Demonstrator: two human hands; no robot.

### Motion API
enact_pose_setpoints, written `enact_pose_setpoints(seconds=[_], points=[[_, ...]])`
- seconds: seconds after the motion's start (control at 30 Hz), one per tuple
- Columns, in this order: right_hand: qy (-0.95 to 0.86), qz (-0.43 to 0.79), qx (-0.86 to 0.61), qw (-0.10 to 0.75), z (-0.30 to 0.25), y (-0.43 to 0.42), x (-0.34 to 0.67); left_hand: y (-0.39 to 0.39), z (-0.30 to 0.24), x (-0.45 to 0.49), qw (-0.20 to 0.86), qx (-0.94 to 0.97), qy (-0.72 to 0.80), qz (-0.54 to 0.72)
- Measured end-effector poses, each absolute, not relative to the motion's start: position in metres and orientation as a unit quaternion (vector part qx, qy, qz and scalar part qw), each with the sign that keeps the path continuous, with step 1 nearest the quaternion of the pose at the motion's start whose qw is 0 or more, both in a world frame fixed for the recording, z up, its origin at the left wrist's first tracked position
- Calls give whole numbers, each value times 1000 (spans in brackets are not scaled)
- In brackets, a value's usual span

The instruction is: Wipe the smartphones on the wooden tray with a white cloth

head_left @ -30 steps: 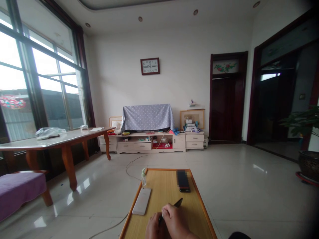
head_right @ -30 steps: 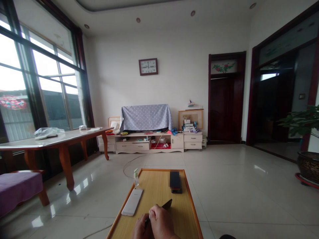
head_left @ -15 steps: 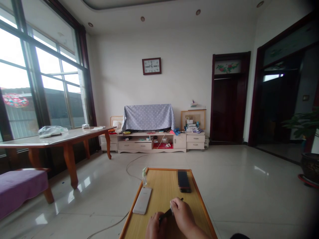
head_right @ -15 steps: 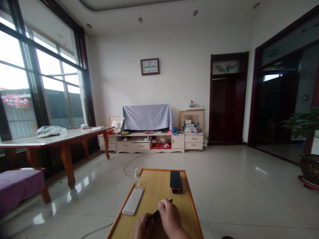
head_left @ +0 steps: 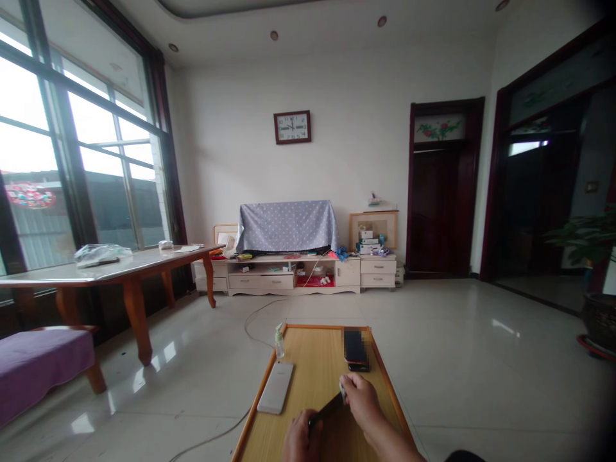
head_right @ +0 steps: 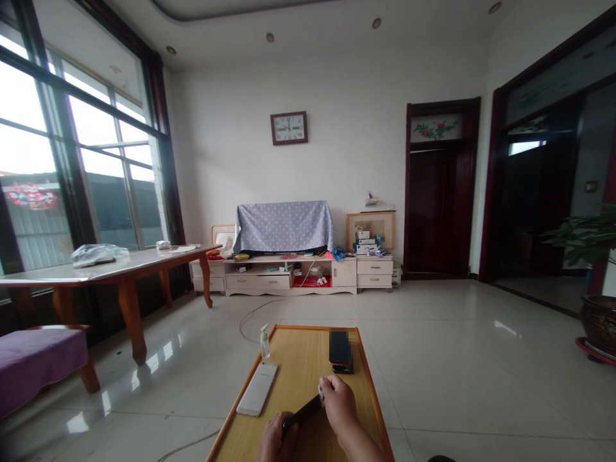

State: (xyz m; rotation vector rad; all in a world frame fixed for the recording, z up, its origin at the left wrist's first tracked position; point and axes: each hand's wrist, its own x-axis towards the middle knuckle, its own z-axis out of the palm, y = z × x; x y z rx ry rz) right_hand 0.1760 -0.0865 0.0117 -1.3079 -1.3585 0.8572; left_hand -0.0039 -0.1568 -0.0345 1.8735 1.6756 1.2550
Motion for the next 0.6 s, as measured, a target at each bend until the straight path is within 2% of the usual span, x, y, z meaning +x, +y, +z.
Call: enact_pose_setpoints(seconds=[0.3, 0.6], points=[[-499, 404, -555, 528, 16, -82, 187, -158, -35, -3, 161, 655, 598, 433], [-386, 544, -545, 507, 26, -87, 190, -160, -30, -3, 174, 648, 596, 441]])
